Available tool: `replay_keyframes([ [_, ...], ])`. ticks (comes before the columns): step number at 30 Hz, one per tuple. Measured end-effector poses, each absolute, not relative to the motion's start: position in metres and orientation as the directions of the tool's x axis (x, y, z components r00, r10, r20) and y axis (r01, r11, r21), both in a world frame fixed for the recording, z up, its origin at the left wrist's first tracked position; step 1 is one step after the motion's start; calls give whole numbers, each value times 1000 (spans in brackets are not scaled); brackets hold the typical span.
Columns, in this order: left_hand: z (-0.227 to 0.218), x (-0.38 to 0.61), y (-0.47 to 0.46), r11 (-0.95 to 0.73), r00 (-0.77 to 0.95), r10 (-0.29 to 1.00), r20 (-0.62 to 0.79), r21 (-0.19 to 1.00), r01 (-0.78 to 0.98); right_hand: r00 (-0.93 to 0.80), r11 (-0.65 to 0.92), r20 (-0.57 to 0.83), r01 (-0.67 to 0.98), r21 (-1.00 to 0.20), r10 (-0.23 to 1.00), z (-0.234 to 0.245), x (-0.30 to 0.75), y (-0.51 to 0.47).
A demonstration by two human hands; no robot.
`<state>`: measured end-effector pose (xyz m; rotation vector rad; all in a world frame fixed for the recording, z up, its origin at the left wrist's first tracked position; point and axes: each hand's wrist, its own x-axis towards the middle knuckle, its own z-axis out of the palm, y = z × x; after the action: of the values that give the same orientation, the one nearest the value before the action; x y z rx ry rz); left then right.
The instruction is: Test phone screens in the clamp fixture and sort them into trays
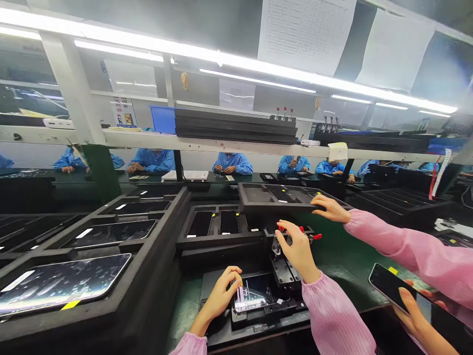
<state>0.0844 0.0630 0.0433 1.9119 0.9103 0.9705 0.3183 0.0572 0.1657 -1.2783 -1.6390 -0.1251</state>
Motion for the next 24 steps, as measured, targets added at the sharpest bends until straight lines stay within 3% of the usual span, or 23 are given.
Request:
replay_keyframes([
  [6,39,82,66,-406,424,860,284,885,230,14,410,695,799,-440,719,170,324,60],
  [11,35,86,68,-397,376,879,293,887,235,170,341,731,800,-494,661,158,327,28],
  [16,36,90,67,-401,340,889,307,881,252,47,197,689,942,-272,723,112,314,4],
  [18,37,91,65,-399,339,890,305,880,257,14,180,633,954,-240,774,99,309,6],
  [21,37,91,63,-391,351,890,290,883,259,16,201,592,933,-298,806,92,310,11],
  [24,33,89,64,-365,361,895,263,895,255,78,280,653,860,-426,753,89,315,8],
])
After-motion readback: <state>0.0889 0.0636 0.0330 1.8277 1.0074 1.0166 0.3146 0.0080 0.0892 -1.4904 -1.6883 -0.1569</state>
